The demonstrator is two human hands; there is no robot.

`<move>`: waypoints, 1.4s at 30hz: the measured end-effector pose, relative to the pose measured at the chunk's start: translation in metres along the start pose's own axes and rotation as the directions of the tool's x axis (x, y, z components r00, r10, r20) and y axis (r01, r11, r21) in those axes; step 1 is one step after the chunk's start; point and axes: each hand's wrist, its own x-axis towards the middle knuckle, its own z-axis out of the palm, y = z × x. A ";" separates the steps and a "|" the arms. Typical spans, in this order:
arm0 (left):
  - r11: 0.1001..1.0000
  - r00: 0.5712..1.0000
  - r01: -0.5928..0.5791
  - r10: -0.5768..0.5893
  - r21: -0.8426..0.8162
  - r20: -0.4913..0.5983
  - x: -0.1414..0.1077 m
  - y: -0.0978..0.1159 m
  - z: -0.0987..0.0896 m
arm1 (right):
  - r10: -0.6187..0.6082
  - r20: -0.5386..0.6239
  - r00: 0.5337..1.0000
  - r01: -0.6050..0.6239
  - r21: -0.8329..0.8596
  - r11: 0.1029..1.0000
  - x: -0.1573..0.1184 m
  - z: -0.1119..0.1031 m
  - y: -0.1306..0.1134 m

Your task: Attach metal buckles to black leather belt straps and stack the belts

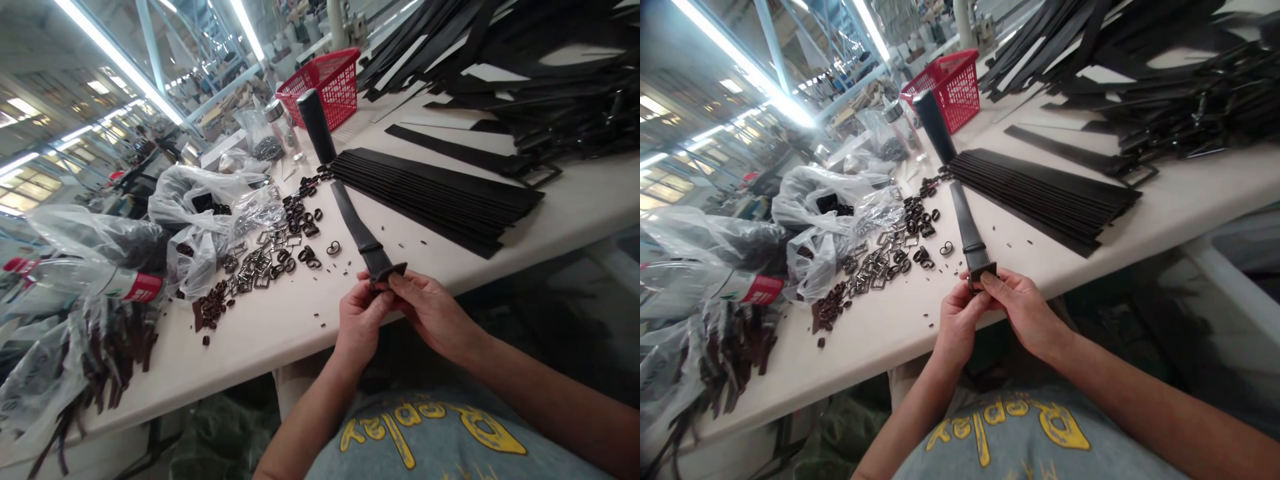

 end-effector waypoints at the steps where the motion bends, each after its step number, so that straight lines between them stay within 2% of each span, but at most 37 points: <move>1: 1.000 1.000 0.001 -0.001 -0.010 -0.002 0.001 -0.001 0.000 | 0.016 -0.027 1.000 -0.015 0.032 0.999 0.001 0.003 0.000; 7: 0.999 1.000 0.013 -0.013 -0.032 -0.022 0.003 0.000 0.004 | 0.006 -0.098 0.995 -0.006 0.009 1.000 0.009 0.009 0.002; 10: 0.999 0.999 0.029 -0.028 -0.031 0.017 0.003 0.003 0.003 | -0.013 -0.115 0.993 0.006 -0.061 0.998 0.012 0.006 0.003; 14: 0.991 0.991 0.048 -0.063 0.125 0.117 0.004 0.012 -0.019 | -0.171 -0.130 0.977 0.130 -0.279 0.952 0.021 -0.005 -0.001; 17: 0.936 0.998 -0.019 -0.001 0.351 0.055 0.014 0.027 -0.046 | -0.284 -0.132 0.950 0.213 -0.393 0.894 0.030 -0.012 -0.005; 19: 0.827 0.991 -0.123 0.130 0.548 0.025 0.028 0.041 -0.061 | -0.282 -0.141 0.949 0.215 -0.365 0.906 0.034 -0.014 -0.007; 20: 0.731 0.977 -0.181 0.208 0.658 0.038 0.036 0.048 -0.067 | -0.269 -0.140 0.953 0.209 -0.343 0.916 0.035 -0.013 -0.007; 23: 0.311 0.914 -0.297 0.367 0.903 0.174 0.063 0.062 -0.072 | -0.238 -0.120 0.964 0.188 -0.326 0.927 0.034 -0.011 -0.008; 25: 0.071 0.888 -0.321 0.368 0.944 0.275 0.079 0.065 -0.071 | -0.217 -0.109 0.970 0.168 -0.343 0.924 0.032 -0.011 -0.009; 27: -0.064 0.884 -0.328 0.332 0.943 0.330 0.091 0.063 -0.070 | -0.204 -0.102 0.974 0.155 -0.359 0.920 0.030 -0.011 -0.009; 29: -0.099 0.894 -0.311 0.308 0.945 0.326 0.097 0.061 -0.069 | -0.203 -0.087 0.975 0.157 -0.373 0.914 0.029 -0.012 -0.008; 31: -0.032 0.899 -0.295 0.329 0.955 0.289 0.097 0.059 -0.069 | -0.201 -0.069 0.977 0.160 -0.382 0.910 0.030 -0.012 -0.006; 32: 0.055 0.900 -0.299 0.349 0.953 0.262 0.095 0.058 -0.069 | -0.197 -0.062 0.978 0.159 -0.388 0.908 0.031 -0.012 -0.006; 33: 0.189 0.901 -0.312 0.368 0.931 0.228 0.091 0.057 -0.067 | -0.193 -0.055 0.980 0.156 -0.395 0.905 0.031 -0.013 -0.005; 34: 0.363 0.910 -0.324 0.372 0.874 0.183 0.086 0.055 -0.066 | -0.189 -0.049 0.981 0.154 -0.404 0.902 0.031 -0.013 -0.005; 36: 0.720 0.949 -0.287 0.303 0.632 0.087 0.073 0.051 -0.059 | -0.192 -0.041 0.980 0.157 -0.429 0.890 0.031 -0.013 -0.004; 37: 0.844 0.969 -0.237 0.242 0.482 0.052 0.067 0.048 -0.055 | -0.199 -0.037 0.979 0.163 -0.441 0.882 0.031 -0.012 -0.004; 38: 0.921 0.983 -0.179 0.180 0.347 0.029 0.060 0.045 -0.051 | -0.209 -0.033 0.977 0.171 -0.456 0.873 0.031 -0.012 -0.004; 39: 0.961 0.992 -0.127 0.128 0.244 0.015 0.055 0.042 -0.046 | -0.217 -0.025 0.976 0.180 -0.474 0.862 0.031 -0.012 -0.004; 42: 0.993 0.998 -0.063 0.065 0.097 -0.013 0.044 0.035 -0.036 | -0.240 0.009 0.971 0.207 -0.535 0.819 0.032 -0.012 -0.005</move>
